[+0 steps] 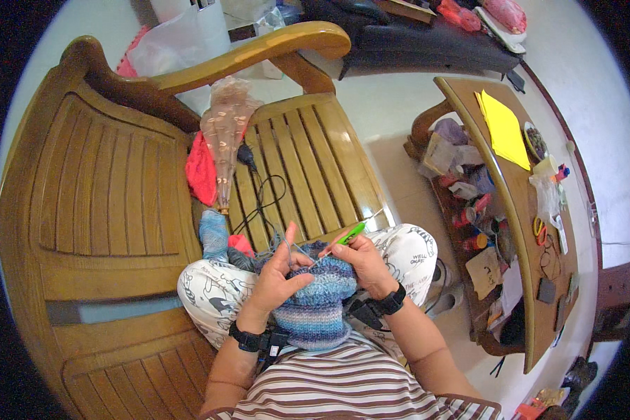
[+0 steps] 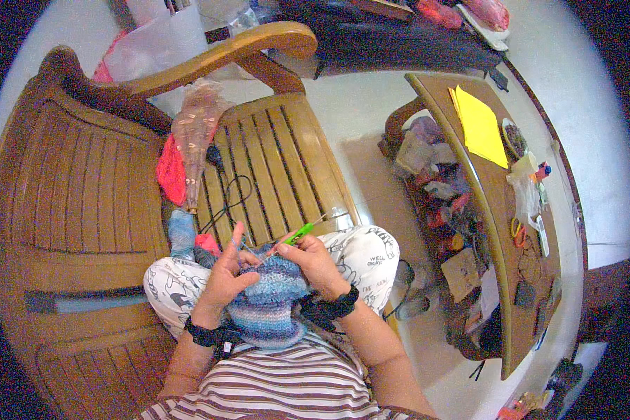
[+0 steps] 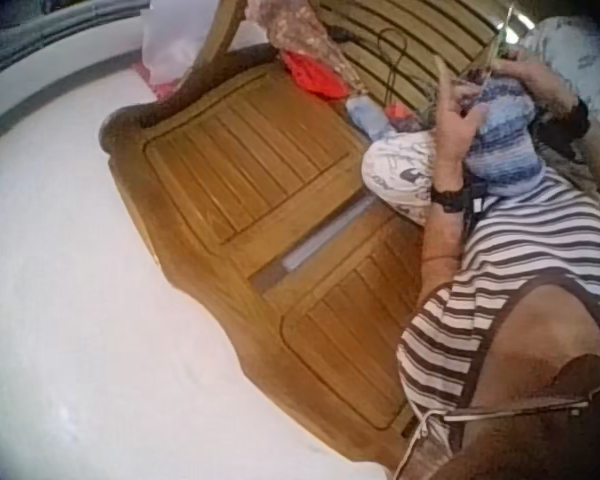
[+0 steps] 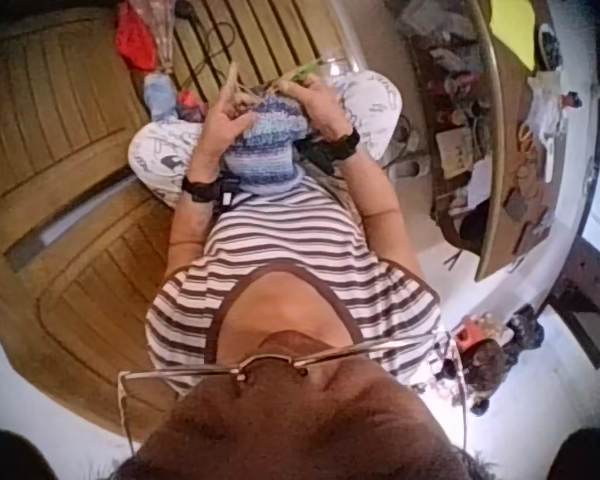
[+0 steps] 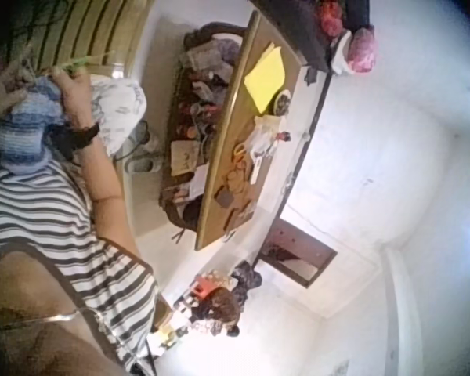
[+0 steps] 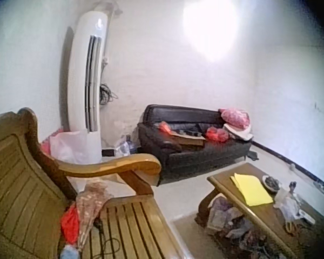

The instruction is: Crocheting a blue and grey striped garment using a green crochet hook.

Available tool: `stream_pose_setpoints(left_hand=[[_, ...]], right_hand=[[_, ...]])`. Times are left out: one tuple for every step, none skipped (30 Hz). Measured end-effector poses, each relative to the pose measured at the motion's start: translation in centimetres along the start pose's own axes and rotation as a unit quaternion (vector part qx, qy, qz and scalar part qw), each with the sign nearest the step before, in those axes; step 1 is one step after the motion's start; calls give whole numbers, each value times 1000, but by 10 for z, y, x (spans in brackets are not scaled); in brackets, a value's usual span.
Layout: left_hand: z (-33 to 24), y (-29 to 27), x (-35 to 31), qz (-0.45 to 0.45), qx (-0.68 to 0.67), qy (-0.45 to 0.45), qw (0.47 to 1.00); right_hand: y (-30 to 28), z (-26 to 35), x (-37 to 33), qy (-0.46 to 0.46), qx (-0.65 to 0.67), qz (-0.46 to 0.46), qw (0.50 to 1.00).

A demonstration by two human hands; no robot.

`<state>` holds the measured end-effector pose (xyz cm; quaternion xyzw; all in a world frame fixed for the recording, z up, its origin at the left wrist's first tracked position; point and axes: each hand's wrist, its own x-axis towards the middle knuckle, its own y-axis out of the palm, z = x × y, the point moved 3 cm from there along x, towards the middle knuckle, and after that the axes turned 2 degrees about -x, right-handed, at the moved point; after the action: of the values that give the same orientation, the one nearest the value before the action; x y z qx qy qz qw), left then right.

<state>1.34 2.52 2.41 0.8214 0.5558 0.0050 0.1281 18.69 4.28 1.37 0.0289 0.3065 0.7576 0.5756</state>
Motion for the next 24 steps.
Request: stream_pose_setpoints(left_hand=[[-5,1,0,4,0,-2,1000],[-12,1,-1,14,-43,-13,999],[-25,2,-1,23,-86,-23,996],[-40,3,1,26,-85,-24,996],[-59,7,3,65,-74,-24,995],[-76,11,5,101,-62,-25,993],[-89,14,7,124,-68,-23,990],[-90,13,10,127,-65,-22,990],[-91,13,11,125,-68,-32,989],[-91,13,12,124,-71,-41,989],[-82,10,12,125,-69,-40,989],[-65,4,10,97,-77,-57,991],[-50,0,9,72,-88,-77,991],[-43,-1,8,70,-89,-78,990],[-36,-2,6,36,-35,-79,996],[-31,-2,4,2,20,-79,997],[-27,-1,1,-18,122,-50,991],[-29,4,0,-20,121,-49,991],[-33,8,-2,-40,232,-60,970],[-37,11,-3,-59,340,-70,936],[-39,13,-4,-60,346,-73,933],[-35,11,-4,-59,346,-72,934],[-26,8,-1,-45,197,-65,977],[-19,6,-1,-34,45,-58,997]], right_hand=[[1,-1,0,-1,2,-3,1000],[5,-2,-1,-6,29,10,999],[10,0,-1,-11,56,26,998],[14,3,-3,-13,58,24,998],[20,12,-7,-53,50,33,997],[27,21,-11,-92,44,45,994],[33,31,-14,-125,60,59,989],[34,32,-12,-129,61,59,988],[37,34,-12,-162,58,80,982],[40,35,-13,-195,55,101,974],[36,29,-12,-188,36,81,978],[36,24,-13,-188,36,86,978],[33,18,-16,-216,-60,42,974],[29,12,-18,-240,-155,-2,958],[28,9,-19,-285,-204,-9,936],[27,6,-20,-281,-204,-8,938],[29,8,-26,-345,-317,-16,883],[34,13,-30,-407,-424,-23,809],[40,17,-35,-421,-507,-25,752],[40,16,-35,-422,-507,-23,751],[43,13,-37,-424,-565,-25,707],[45,11,-38,-423,-620,-27,660],[44,10,-38,-446,-614,-40,650],[41,10,-37,-447,-612,-38,651]])
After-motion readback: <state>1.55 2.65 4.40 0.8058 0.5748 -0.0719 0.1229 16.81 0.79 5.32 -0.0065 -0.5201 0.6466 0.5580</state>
